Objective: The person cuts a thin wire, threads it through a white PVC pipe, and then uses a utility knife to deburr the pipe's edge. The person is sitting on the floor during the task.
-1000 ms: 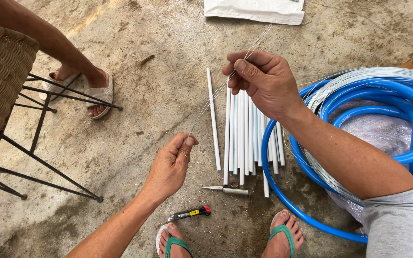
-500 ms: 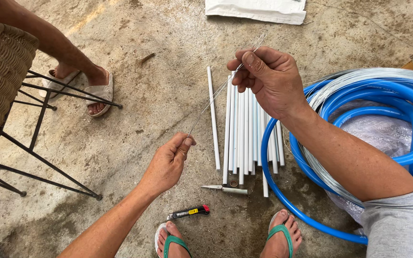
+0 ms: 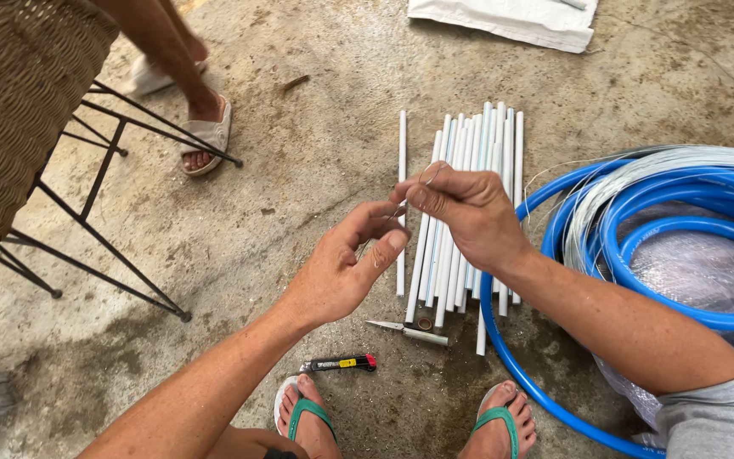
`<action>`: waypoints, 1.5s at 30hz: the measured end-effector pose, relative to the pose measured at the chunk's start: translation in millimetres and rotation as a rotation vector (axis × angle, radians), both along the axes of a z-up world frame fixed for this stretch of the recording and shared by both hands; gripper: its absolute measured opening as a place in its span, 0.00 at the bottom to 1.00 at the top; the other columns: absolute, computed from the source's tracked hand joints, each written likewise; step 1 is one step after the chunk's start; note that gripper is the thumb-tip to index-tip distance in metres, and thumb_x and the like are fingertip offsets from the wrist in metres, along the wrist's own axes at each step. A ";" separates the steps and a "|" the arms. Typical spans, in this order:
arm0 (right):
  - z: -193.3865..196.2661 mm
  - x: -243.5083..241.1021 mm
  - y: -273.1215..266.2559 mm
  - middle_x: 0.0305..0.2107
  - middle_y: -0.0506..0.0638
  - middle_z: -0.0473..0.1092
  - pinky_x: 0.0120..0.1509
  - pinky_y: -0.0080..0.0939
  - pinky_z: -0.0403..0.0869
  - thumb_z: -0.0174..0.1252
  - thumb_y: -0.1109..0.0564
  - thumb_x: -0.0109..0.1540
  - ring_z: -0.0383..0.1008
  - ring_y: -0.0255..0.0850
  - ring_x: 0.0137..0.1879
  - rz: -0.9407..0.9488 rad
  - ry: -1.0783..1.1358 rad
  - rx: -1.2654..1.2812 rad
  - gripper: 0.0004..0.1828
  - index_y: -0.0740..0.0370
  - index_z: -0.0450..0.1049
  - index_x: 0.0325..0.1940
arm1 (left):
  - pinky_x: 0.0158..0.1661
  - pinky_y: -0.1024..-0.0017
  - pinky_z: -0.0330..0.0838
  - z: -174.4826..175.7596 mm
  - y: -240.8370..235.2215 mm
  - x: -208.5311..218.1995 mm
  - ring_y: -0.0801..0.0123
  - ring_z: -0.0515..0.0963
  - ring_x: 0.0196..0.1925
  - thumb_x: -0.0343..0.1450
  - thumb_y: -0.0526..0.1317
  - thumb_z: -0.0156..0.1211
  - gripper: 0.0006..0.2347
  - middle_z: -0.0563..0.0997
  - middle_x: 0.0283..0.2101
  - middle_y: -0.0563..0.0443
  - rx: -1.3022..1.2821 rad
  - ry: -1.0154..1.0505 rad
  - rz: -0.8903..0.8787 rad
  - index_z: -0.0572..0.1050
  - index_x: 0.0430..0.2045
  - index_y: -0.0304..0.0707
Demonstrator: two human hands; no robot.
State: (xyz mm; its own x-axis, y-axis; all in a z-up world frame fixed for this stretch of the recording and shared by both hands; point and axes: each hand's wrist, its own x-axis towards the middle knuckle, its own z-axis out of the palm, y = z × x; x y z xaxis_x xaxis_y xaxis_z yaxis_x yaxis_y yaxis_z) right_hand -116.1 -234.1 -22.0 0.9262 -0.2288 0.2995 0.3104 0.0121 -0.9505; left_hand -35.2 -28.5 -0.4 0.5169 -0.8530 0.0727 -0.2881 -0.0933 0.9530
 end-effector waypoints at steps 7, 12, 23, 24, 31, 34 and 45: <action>-5.8 -1.4 5.2 0.47 0.48 0.71 0.55 0.35 0.79 0.61 0.61 0.66 0.75 0.34 0.49 0.147 0.024 0.065 0.07 0.64 0.82 0.46 | 0.43 0.72 0.76 -5.5 -3.4 2.7 0.75 0.79 0.40 0.80 0.42 0.52 0.13 0.82 0.37 0.51 -0.237 0.364 -0.013 0.76 0.51 0.31; -10.5 -5.4 7.9 0.44 0.48 0.71 0.51 0.32 0.77 0.63 0.62 0.66 0.74 0.34 0.46 0.149 0.030 0.057 0.08 0.65 0.82 0.48 | 0.32 0.78 0.66 -9.1 -1.2 6.4 0.80 0.69 0.31 0.78 0.40 0.57 0.10 0.82 0.34 0.55 -0.187 0.499 0.028 0.79 0.46 0.31; 12.1 -10.4 -6.7 0.43 0.52 0.78 0.56 0.35 0.82 0.65 0.62 0.62 0.80 0.36 0.50 0.151 0.080 -0.150 0.15 0.65 0.79 0.53 | 0.35 0.80 0.71 -0.7 2.5 3.8 0.85 0.74 0.34 0.75 0.41 0.60 0.12 0.82 0.34 0.60 -0.085 0.365 0.065 0.81 0.45 0.32; 14.8 -11.7 -7.9 0.43 0.52 0.78 0.57 0.35 0.82 0.65 0.62 0.62 0.80 0.36 0.51 0.145 0.082 -0.165 0.16 0.65 0.78 0.54 | 0.35 0.81 0.72 0.4 2.8 3.6 0.85 0.74 0.34 0.75 0.41 0.60 0.12 0.83 0.34 0.61 -0.075 0.343 0.069 0.81 0.46 0.32; 29.9 -20.1 -13.4 0.43 0.50 0.77 0.59 0.35 0.83 0.66 0.63 0.63 0.81 0.35 0.54 0.113 -0.115 -0.278 0.14 0.61 0.73 0.52 | 0.33 0.81 0.69 4.2 1.2 1.0 0.85 0.72 0.33 0.76 0.40 0.60 0.11 0.82 0.33 0.60 -0.088 0.301 0.095 0.82 0.45 0.31; 36.1 -23.0 -14.5 0.40 0.50 0.79 0.52 0.34 0.83 0.68 0.64 0.62 0.82 0.36 0.50 0.040 -0.162 -0.500 0.10 0.60 0.76 0.46 | 0.29 0.81 0.68 8.0 4.4 1.5 0.85 0.73 0.29 0.75 0.41 0.60 0.11 0.82 0.31 0.59 -0.018 0.246 0.110 0.82 0.45 0.33; 46.9 -24.5 -13.6 0.42 0.50 0.77 0.46 0.32 0.82 0.70 0.63 0.61 0.81 0.36 0.46 -0.025 -0.288 -0.768 0.10 0.60 0.77 0.43 | 0.29 0.81 0.69 8.9 5.2 3.0 0.86 0.73 0.30 0.76 0.39 0.59 0.08 0.82 0.31 0.60 -0.037 0.221 0.104 0.81 0.43 0.33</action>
State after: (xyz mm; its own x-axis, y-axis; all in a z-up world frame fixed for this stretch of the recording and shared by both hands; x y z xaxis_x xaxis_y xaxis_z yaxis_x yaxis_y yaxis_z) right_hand -140.6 -247.6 24.9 0.7867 0.1172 0.6061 0.5350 -0.6194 -0.5746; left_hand -32.1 -23.3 8.4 0.6084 -0.7934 -0.0217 -0.0625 -0.0751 0.9952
